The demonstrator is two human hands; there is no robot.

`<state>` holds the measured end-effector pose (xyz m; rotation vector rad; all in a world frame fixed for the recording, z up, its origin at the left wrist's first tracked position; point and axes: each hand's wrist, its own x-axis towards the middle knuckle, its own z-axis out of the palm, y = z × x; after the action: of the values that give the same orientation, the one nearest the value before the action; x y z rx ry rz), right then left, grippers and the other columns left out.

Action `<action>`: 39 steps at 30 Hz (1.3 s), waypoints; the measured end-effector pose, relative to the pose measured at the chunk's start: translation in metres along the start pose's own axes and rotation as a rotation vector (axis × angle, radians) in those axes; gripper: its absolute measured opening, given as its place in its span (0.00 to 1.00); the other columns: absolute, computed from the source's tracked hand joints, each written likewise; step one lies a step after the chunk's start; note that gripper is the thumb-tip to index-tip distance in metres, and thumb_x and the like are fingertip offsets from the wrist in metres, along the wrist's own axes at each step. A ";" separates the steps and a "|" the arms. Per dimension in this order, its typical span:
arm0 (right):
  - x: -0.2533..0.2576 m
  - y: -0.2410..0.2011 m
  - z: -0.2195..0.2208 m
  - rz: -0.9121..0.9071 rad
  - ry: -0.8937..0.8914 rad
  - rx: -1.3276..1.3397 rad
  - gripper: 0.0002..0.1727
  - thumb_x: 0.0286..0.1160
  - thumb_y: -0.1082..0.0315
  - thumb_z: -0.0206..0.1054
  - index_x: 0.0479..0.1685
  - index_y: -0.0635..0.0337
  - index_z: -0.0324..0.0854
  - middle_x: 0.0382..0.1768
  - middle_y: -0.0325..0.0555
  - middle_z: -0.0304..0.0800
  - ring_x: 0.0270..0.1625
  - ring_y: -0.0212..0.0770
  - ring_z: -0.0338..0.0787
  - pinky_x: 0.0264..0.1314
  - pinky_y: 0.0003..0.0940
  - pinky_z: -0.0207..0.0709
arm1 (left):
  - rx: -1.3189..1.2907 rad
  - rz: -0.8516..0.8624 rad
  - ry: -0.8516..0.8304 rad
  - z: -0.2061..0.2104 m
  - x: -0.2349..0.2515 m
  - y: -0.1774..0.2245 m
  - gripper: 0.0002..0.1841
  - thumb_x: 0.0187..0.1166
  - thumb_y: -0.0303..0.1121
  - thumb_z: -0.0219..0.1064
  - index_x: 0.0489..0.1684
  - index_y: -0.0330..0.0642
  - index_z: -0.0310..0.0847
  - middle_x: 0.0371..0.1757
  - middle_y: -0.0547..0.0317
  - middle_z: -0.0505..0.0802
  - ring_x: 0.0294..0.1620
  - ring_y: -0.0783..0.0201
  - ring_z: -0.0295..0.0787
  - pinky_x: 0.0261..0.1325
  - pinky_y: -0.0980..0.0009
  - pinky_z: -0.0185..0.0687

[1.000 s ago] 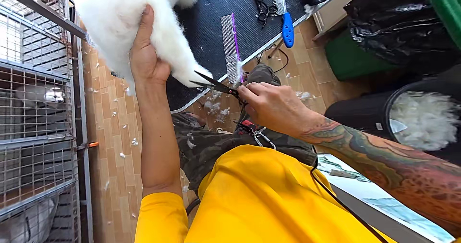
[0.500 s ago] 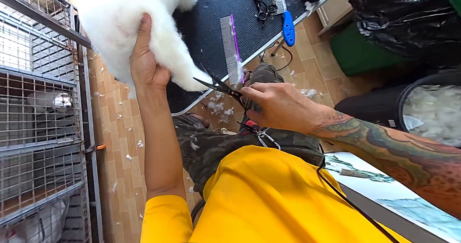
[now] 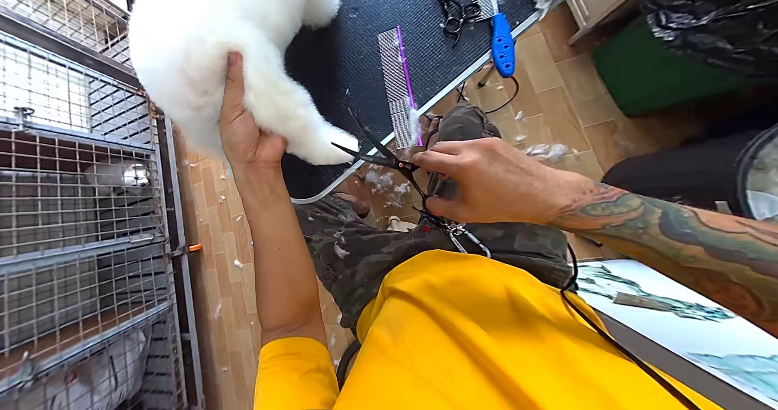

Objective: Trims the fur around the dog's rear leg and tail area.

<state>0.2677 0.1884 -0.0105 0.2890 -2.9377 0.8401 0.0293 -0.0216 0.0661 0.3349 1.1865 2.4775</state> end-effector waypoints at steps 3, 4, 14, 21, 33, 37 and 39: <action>0.002 -0.001 0.001 -0.005 -0.016 0.028 0.20 0.59 0.69 0.73 0.55 0.58 0.89 0.36 0.44 0.88 0.32 0.44 0.90 0.31 0.46 0.84 | 0.018 0.001 -0.001 -0.001 0.001 0.001 0.13 0.91 0.38 0.54 0.64 0.44 0.73 0.55 0.51 0.89 0.58 0.57 0.90 0.62 0.53 0.88; 0.003 -0.001 0.001 -0.007 -0.015 0.023 0.19 0.59 0.72 0.72 0.54 0.59 0.89 0.35 0.45 0.88 0.31 0.45 0.90 0.30 0.45 0.84 | 0.021 0.002 0.000 -0.002 0.001 0.002 0.13 0.91 0.38 0.55 0.64 0.44 0.73 0.55 0.51 0.89 0.58 0.57 0.89 0.62 0.53 0.88; 0.010 0.010 0.002 0.062 0.000 0.123 0.18 0.59 0.73 0.72 0.53 0.57 0.87 0.35 0.42 0.88 0.34 0.41 0.89 0.34 0.44 0.85 | 0.089 -0.012 -0.056 -0.012 -0.005 -0.003 0.11 0.82 0.36 0.67 0.56 0.44 0.80 0.50 0.51 0.93 0.53 0.56 0.92 0.59 0.52 0.89; -0.008 0.014 0.022 0.173 0.058 0.452 0.22 0.64 0.75 0.67 0.62 0.59 0.82 0.43 0.44 0.90 0.39 0.40 0.91 0.43 0.43 0.90 | 0.244 -0.032 -0.096 -0.032 -0.016 -0.001 0.14 0.74 0.36 0.75 0.55 0.46 0.87 0.51 0.54 0.95 0.54 0.60 0.93 0.61 0.56 0.89; -0.029 0.035 0.086 0.610 0.374 1.239 0.17 0.73 0.52 0.70 0.48 0.55 0.80 0.34 0.33 0.86 0.31 0.27 0.86 0.29 0.25 0.83 | 0.375 0.013 0.163 -0.049 -0.034 0.015 0.29 0.53 0.60 0.83 0.52 0.56 0.90 0.50 0.61 0.96 0.54 0.61 0.93 0.58 0.55 0.91; 0.005 0.047 0.073 0.595 0.413 1.178 0.25 0.80 0.42 0.67 0.46 0.58 0.86 0.28 0.31 0.86 0.26 0.21 0.83 0.25 0.21 0.80 | 0.384 0.028 0.192 -0.040 -0.031 0.013 0.33 0.54 0.64 0.80 0.57 0.56 0.88 0.56 0.59 0.95 0.60 0.57 0.91 0.63 0.50 0.87; 0.018 0.049 0.069 0.608 0.405 1.158 0.21 0.78 0.45 0.70 0.41 0.57 0.88 0.24 0.29 0.85 0.23 0.19 0.80 0.23 0.19 0.76 | 0.413 0.038 0.212 -0.035 -0.029 0.012 0.36 0.54 0.67 0.79 0.59 0.56 0.87 0.57 0.59 0.94 0.61 0.57 0.90 0.63 0.50 0.87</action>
<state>0.2388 0.1892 -0.0919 -0.6810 -1.8372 2.2472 0.0401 -0.0660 0.0524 0.2056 1.7995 2.3273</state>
